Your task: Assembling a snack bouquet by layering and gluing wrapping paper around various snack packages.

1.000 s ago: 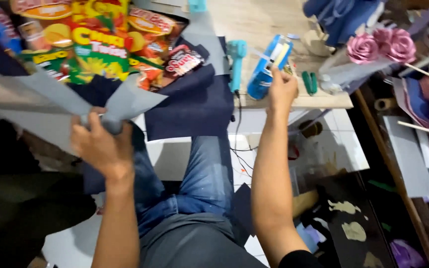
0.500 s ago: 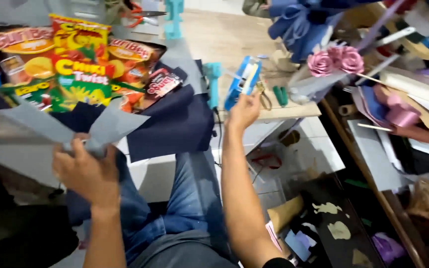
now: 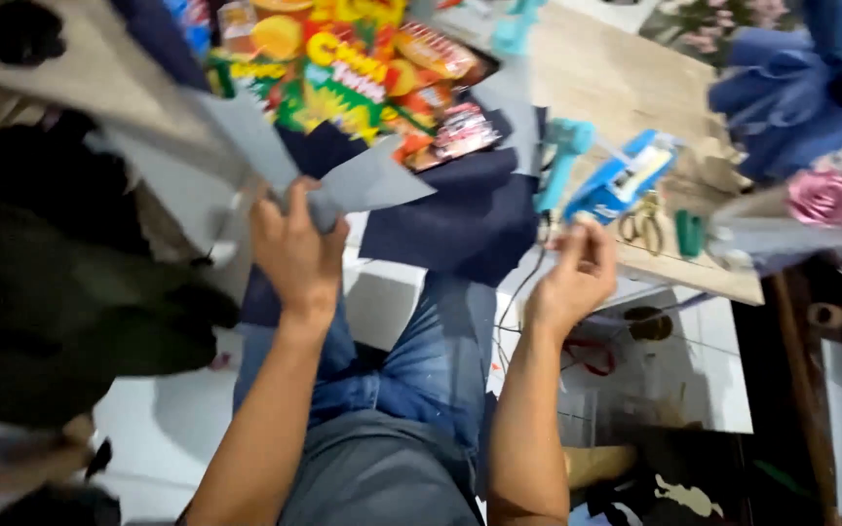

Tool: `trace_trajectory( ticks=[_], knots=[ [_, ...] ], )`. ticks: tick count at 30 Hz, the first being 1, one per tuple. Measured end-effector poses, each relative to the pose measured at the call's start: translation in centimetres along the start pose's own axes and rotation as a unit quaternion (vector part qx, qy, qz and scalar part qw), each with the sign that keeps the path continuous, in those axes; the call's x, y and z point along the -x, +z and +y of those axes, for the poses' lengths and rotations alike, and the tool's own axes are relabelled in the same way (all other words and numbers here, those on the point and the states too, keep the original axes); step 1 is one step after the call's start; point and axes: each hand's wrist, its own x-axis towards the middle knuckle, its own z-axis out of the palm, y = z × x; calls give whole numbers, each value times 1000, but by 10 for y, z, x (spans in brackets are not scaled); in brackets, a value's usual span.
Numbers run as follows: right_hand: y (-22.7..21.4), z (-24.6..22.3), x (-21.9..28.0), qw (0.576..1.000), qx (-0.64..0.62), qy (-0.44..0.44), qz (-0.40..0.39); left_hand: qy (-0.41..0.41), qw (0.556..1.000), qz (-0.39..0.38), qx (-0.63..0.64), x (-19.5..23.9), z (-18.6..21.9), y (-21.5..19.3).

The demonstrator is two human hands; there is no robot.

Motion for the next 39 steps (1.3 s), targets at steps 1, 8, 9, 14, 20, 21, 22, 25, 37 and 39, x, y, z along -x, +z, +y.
trace_trajectory(
  ticks=[1, 8, 9, 14, 20, 21, 22, 25, 37, 39],
  knots=[
    [10, -10, 20, 1000, -2, 6, -14, -10, 1000, 0, -12, 6, 0, -1],
    [85, -74, 109, 892, -241, 77, -376, -72, 996, -45, -8, 4, 6, -2],
    [96, -72, 115, 861, -272, 119, -414, -80, 996, -51, -2, 5, 4, 3],
    [133, -63, 109, 889, -52, 10, -455, -97, 992, -56, 50, 1, 12, -13],
    [144, -75, 106, 888, 83, -74, -445, -66, 994, -55, 71, 1, 10, -24],
    [144, -78, 106, 884, 99, -80, -449, -59, 991, -64, 99, 0, 13, -32],
    [144, -79, 105, 884, 99, -80, -450, -60, 991, -64, 99, -1, 12, -34],
    [146, -83, 104, 880, 115, -100, -451, -57, 989, -64, 123, -2, 14, -40],
    [153, -81, 112, 878, 174, -78, -439, -79, 978, -60, 186, -4, 0, -35],
    [152, -84, 114, 876, 177, -72, -444, -66, 984, -35, 161, -6, -3, -33]
  ],
)
